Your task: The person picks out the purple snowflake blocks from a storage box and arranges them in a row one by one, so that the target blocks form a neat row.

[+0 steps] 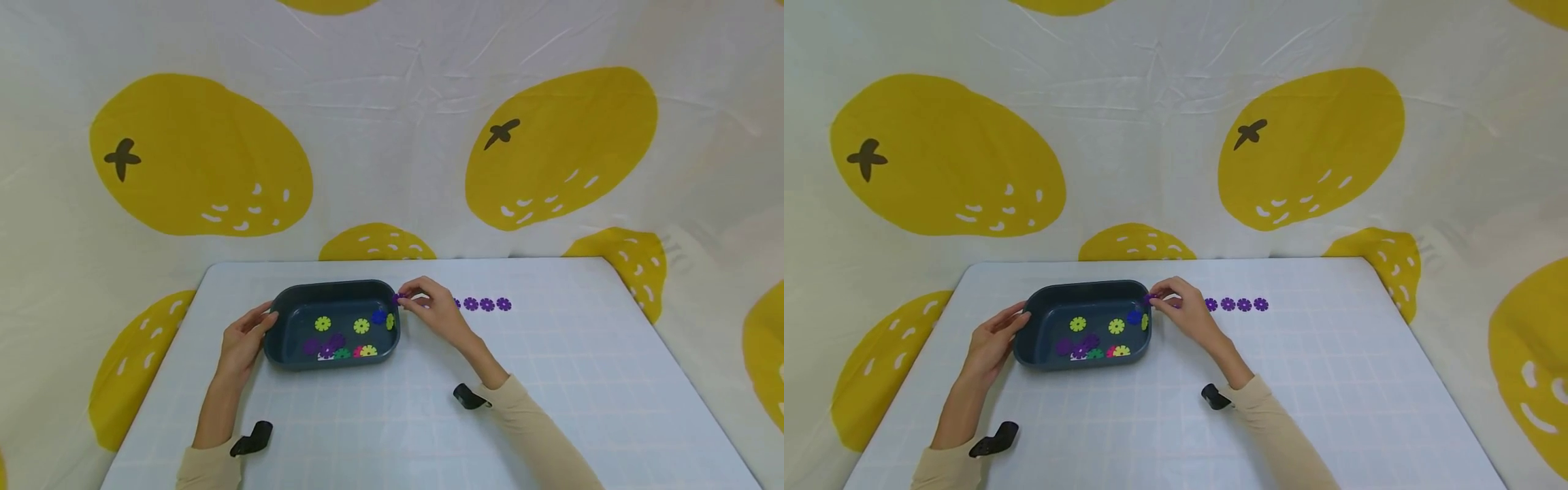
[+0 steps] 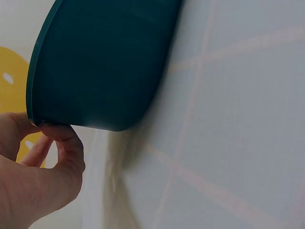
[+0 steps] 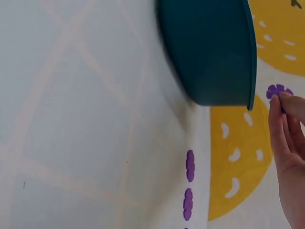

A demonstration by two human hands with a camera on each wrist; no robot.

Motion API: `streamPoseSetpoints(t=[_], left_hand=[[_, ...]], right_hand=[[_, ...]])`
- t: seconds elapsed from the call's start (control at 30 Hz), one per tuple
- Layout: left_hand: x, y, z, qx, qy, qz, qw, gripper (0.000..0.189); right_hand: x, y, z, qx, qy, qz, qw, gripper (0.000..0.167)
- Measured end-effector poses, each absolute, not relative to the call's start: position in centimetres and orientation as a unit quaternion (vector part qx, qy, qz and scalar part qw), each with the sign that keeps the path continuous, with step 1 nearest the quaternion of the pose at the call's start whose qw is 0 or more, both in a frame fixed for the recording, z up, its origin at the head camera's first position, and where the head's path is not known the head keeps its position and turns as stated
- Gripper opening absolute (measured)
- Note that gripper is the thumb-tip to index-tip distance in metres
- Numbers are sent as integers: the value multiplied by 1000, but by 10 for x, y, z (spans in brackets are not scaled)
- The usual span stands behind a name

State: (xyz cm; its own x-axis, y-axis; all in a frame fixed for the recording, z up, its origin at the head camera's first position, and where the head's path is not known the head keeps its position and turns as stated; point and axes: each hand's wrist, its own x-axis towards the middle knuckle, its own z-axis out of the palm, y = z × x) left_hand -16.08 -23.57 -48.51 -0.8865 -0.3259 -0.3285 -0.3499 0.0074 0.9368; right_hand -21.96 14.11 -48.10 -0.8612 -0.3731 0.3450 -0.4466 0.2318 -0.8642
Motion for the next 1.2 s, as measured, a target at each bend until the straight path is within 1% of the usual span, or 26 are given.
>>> streamPoseSetpoints(t=[0.3, 0.57, 0.93, 1.2], left_hand=[[-159, -237, -484, -232, 709, 666, 11, 62], [-160, -237, -484, -236, 701, 673, 14, 62], [-162, -239, -486, -232, 692, 684, 14, 63], [-162, -240, -487, -231, 692, 684, 10, 63]], right_hand=[[-220, 157, -483, 210, -808, 550, 32, 18], [-219, 176, -483, 179, -809, 559, 32, 21], [-219, 202, -487, 156, -824, 542, 56, 21], [-202, 219, -455, 121, -827, 547, 52, 22]])
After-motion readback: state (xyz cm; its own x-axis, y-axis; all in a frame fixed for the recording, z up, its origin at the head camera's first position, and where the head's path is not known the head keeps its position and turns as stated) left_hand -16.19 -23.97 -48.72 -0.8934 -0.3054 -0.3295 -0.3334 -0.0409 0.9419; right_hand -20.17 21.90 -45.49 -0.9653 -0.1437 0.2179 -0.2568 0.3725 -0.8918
